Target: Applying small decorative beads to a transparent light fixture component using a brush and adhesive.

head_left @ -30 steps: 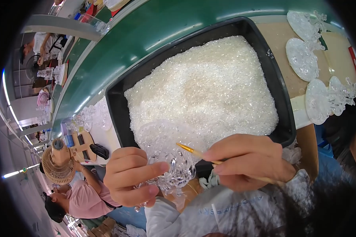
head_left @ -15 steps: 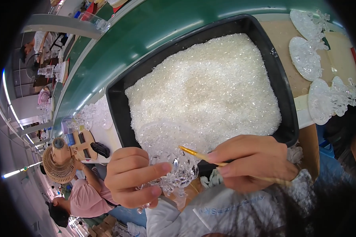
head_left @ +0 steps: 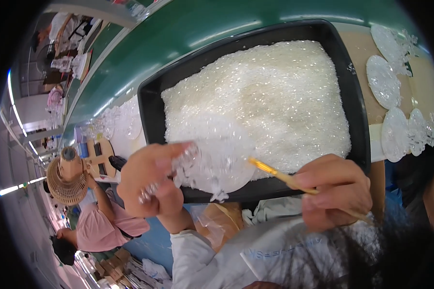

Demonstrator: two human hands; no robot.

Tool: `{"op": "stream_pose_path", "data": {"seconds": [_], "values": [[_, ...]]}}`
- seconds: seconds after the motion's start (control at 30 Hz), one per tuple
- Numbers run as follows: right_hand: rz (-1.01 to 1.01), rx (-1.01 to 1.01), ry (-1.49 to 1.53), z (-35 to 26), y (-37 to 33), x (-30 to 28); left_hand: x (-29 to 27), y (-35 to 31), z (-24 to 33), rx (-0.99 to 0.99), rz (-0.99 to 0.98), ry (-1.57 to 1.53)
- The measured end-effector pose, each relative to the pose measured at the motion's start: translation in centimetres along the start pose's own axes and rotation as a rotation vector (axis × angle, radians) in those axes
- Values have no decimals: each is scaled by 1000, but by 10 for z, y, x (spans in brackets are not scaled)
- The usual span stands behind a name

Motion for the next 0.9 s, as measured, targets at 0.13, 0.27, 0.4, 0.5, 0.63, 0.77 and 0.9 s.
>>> {"op": "stream_pose_path", "data": {"seconds": [0.13,0.27,0.4,0.5,0.63,0.77,0.9], "values": [[-44,-15,-83,-1,-1,2,-13,-7,-15,-247,297,-32],[-136,-8,-262,-7,12,21,-11,-5,-24,-374,307,-131],[-132,-4,-203,3,26,35,-7,-3,-19,-385,278,-41],[-164,-95,-315,2,32,48,-9,-6,-19,-371,262,-10],[-176,-99,-375,5,39,55,-8,-2,-13,-359,213,26],[-241,-68,-410,4,42,59,-6,0,-8,-339,211,63],[-276,-78,-411,9,41,60,-5,0,-7,-322,180,46]]}}
Point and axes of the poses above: each hand's wrist, its own y-axis towards the middle knuckle, its own x-axis out of the palm, z = x × y, the point moved 8 cm from there along y, towards the middle knuckle, and after that the axes turned 8 degrees about -z, right-handed, at the moved point
